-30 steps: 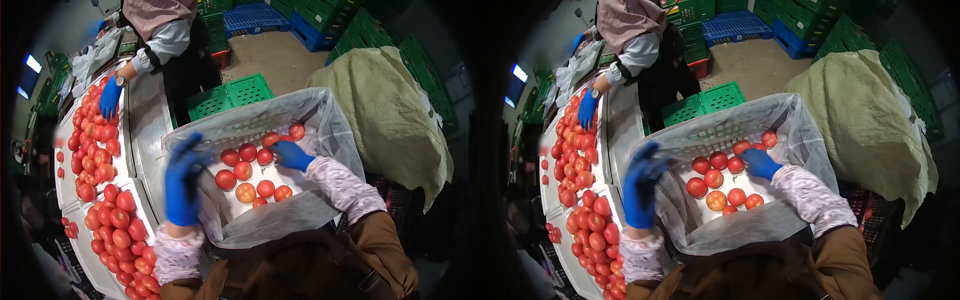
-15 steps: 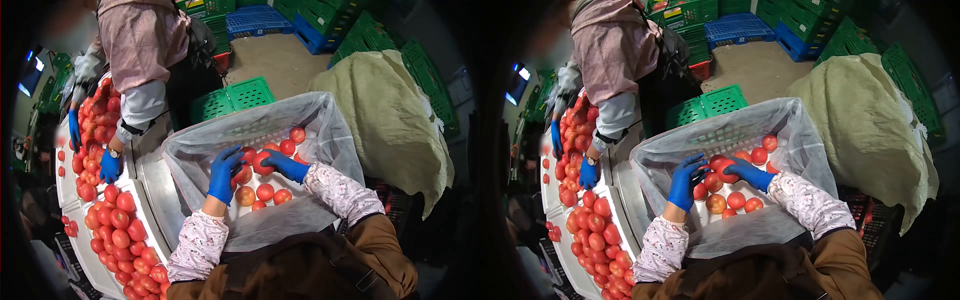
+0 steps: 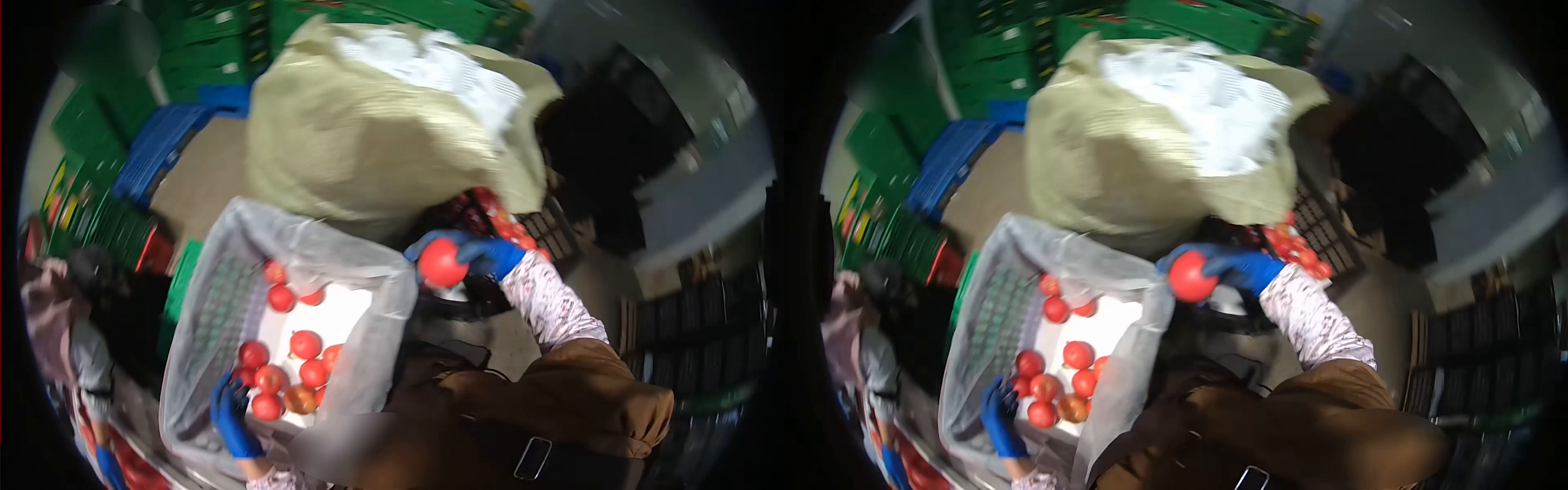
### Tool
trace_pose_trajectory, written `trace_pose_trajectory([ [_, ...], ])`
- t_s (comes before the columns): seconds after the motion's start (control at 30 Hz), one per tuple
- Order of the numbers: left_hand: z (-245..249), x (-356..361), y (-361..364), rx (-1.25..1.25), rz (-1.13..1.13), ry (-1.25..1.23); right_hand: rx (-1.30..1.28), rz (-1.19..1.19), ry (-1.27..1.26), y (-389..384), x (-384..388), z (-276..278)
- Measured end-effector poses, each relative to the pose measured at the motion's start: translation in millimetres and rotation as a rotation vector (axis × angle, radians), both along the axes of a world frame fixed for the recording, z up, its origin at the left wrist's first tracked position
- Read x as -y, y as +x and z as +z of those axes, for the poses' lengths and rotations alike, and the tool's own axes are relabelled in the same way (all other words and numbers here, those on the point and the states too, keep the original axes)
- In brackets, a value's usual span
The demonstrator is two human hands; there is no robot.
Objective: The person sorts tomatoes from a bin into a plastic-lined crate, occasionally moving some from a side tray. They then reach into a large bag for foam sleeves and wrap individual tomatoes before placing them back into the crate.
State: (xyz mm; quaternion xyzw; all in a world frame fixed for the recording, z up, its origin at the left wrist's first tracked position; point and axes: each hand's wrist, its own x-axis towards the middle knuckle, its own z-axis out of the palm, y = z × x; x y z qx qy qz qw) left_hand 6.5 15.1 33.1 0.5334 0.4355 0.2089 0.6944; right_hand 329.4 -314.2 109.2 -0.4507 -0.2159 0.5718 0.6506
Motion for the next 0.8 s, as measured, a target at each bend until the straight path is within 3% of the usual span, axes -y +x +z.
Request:
trace_pose_trajectory([
  [0.07,-13,-14,-10,-0.040,-0.032,-0.035,0.049,-0.482,-0.206,12,76,8],
  [0.13,-14,-12,-7,-0.055,-0.032,-0.028,0.163,-0.769,-0.432,37,151,-10],
  [0.2,-47,-31,-16,-0.067,-0.069,-0.069,0.371,-1.008,-0.755,45,200,-23],
  [0.23,-57,-38,-16,-0.073,-0.067,-0.116,0.361,-1.028,-0.756,46,220,-32],
  [0.3,-38,-19,-3,-0.066,-0.078,-0.098,0.678,-0.839,-1.344,50,251,-55],
  [0.4,-30,-7,6,-0.070,-0.079,-0.083,0.750,-0.731,-1.425,44,309,-147],
  [0.43,-31,-6,7,-0.080,-0.086,-0.084,1.110,-0.379,-1.571,48,314,-156],
  [0.53,-37,-10,8,-0.053,-0.022,-0.166,1.112,-0.538,-1.525,60,233,-95],
  [0.6,-26,-1,16,-0.008,0.037,-0.123,0.353,-0.562,-0.599,30,152,-18],
  [0.7,-5,10,20,0.024,0.052,-0.061,0.606,0.075,-0.558,-5,19,73],
  [0.8,-4,4,16,0.116,0.037,0.008,0.855,0.350,-0.325,-30,-81,66],
])
